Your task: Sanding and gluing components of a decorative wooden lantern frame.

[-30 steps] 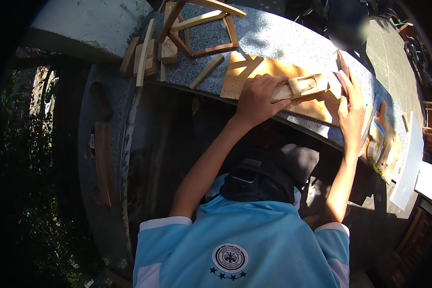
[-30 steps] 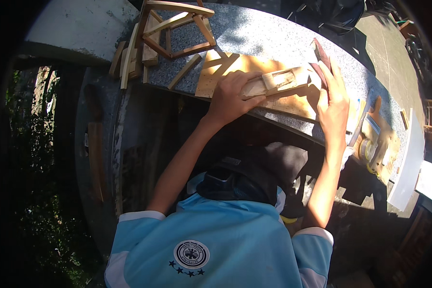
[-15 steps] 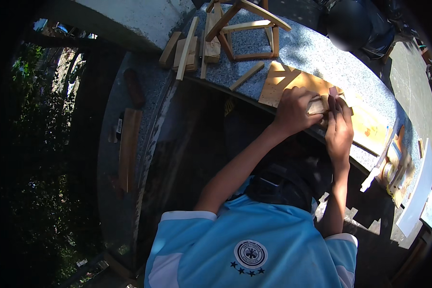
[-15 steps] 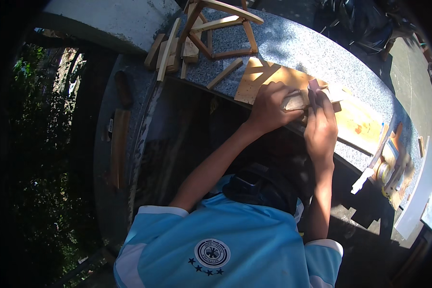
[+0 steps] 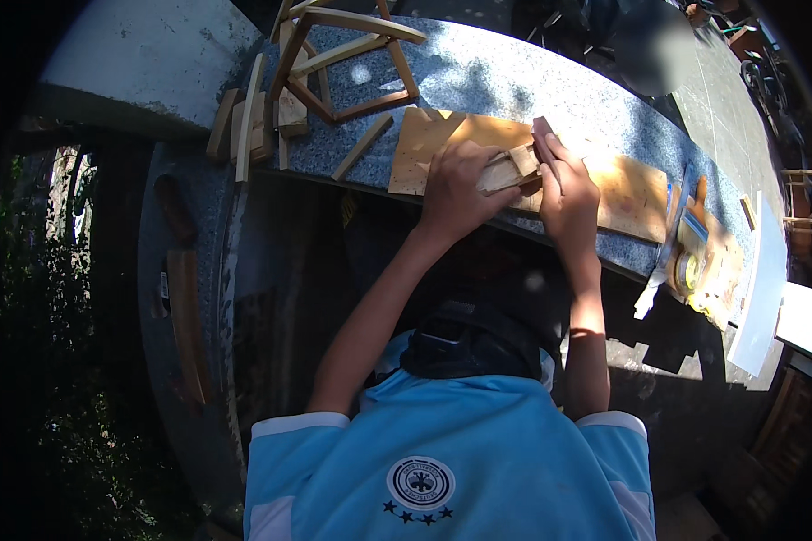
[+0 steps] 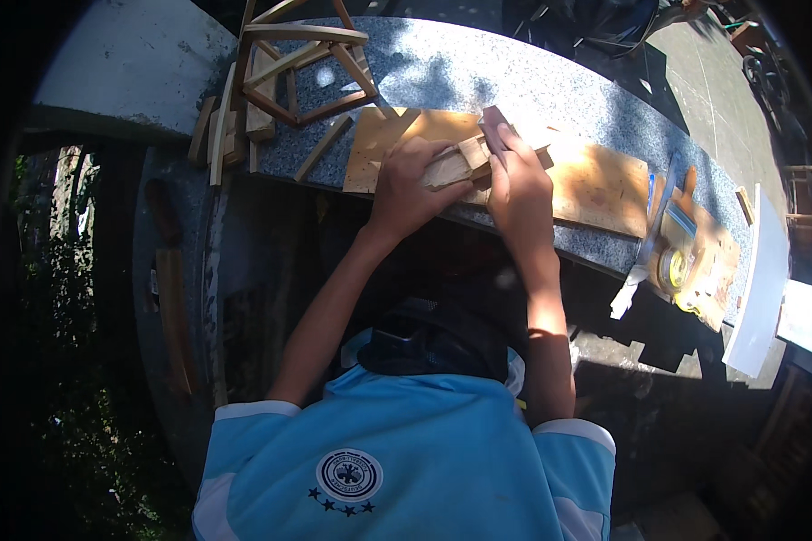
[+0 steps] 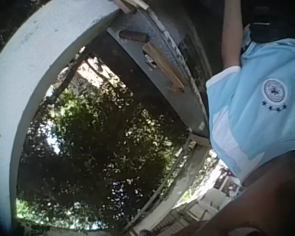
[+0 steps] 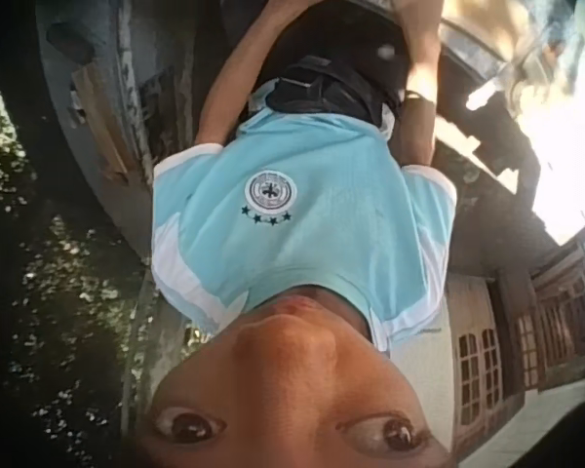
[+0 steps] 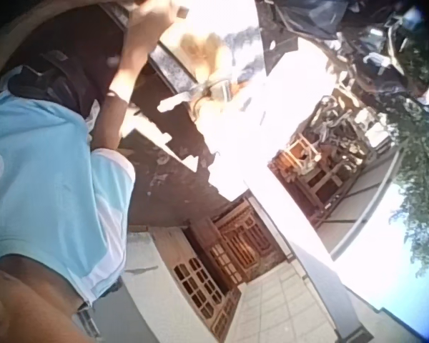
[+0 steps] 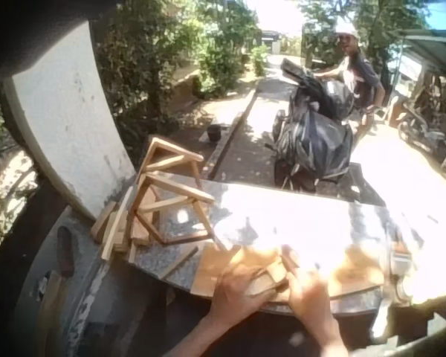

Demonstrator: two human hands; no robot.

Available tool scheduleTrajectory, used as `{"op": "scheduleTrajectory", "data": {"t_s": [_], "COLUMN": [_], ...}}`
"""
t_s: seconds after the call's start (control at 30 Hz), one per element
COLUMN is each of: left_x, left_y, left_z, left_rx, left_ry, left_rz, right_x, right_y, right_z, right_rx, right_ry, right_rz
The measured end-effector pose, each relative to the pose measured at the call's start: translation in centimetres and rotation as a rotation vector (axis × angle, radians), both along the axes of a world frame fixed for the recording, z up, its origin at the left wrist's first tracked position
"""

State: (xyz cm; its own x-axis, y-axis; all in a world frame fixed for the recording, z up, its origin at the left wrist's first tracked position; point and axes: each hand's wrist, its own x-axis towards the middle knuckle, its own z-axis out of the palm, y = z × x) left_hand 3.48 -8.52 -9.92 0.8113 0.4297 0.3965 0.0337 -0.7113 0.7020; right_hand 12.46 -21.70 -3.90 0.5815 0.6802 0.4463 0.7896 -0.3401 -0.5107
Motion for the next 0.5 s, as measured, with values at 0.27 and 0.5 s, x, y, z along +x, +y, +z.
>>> {"op": "scheduleTrajectory", "data": {"t_s": [0.27,0.5], "left_x": [-0.7,-8.4], "left_y": [0.4,4.2], "left_z": [2.7,17.0], "left_rx": [-0.041,0.038], "left_ry": [0.047,-0.661], "left_rz": [-0.055,-0.155], "right_x": [0.7,1.1], "right_y": [-3.5,-3.1], "right_z": [-0.1,0.0], "right_rx": [0.074,0.189], "right_ry": [0.11,0.061], "right_rz": [-0.101,-0.099]}}
